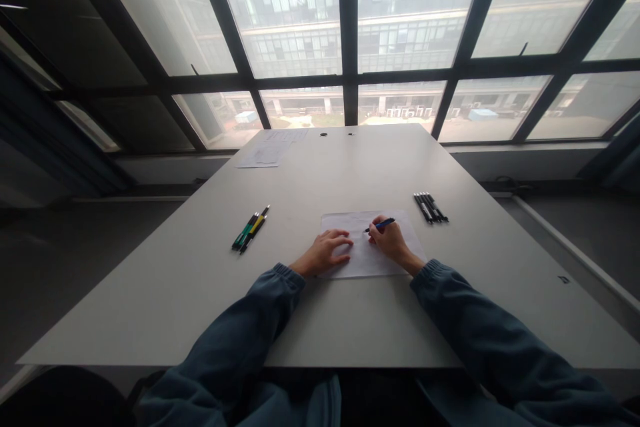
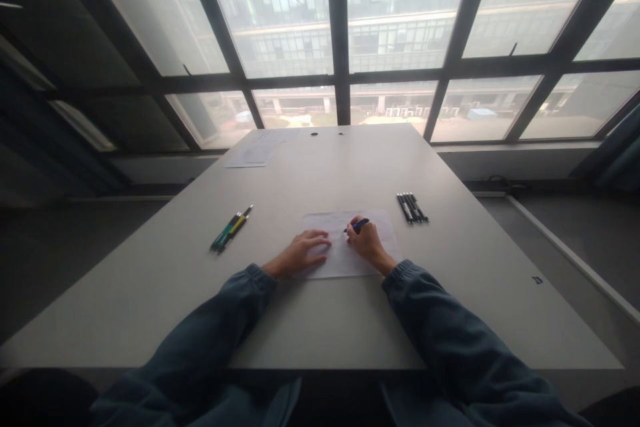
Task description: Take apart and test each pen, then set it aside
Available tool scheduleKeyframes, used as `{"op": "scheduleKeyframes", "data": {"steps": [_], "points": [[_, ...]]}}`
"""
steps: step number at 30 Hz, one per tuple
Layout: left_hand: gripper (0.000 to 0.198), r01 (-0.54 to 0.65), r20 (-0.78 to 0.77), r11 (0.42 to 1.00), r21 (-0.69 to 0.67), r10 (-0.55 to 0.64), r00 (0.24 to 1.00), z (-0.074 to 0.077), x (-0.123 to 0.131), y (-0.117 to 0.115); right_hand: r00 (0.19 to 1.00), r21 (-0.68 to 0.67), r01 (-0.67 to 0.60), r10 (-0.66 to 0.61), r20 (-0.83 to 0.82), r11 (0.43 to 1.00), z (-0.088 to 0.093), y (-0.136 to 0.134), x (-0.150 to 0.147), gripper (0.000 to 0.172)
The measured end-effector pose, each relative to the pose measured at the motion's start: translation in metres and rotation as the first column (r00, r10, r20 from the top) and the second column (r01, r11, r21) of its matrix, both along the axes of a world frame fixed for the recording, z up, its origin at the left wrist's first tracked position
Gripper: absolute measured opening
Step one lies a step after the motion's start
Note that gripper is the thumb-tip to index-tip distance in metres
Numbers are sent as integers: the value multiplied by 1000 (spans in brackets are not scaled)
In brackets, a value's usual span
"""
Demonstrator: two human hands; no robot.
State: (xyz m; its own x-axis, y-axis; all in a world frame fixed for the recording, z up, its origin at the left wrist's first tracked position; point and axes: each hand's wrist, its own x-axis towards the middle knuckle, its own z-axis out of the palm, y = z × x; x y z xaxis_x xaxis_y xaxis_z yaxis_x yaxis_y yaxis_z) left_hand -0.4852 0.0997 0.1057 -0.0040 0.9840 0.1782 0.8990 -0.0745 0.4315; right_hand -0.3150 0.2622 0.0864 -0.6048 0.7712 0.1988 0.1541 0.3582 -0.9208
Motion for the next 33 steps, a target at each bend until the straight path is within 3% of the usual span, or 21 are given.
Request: {"op": "scheduleKeyframes", "data": {"steps": [9,15,18,21,26,33], "points": [[34,1,4,1000,2,-1,1000,-1,0,0,999,6,19,-19,-30,1000,3,-3,-1,21],[34,-10,1,1000,-4,10,1000,-2,-2,-1,959,-33,84,-89,-270,996,19,-2,7,33],[34,-26,2,1000,4,26,1000,-5,-4,-1,946,-7,69,-67,-318,998,23,4,13,35],[35,-62,14,997,47,61,998,-5,-5,-1,966,54,32,-17,-257,998,19,9,15,35],[30,-161,40,982,103,158,987,2,-1,-1,996,159,-27,40,-81,987,12,5,13,70],[26,-170,38,984,55,168,985,-2,-3,0,998,149,22,-13,-64,989,14,2,14,69]]}}
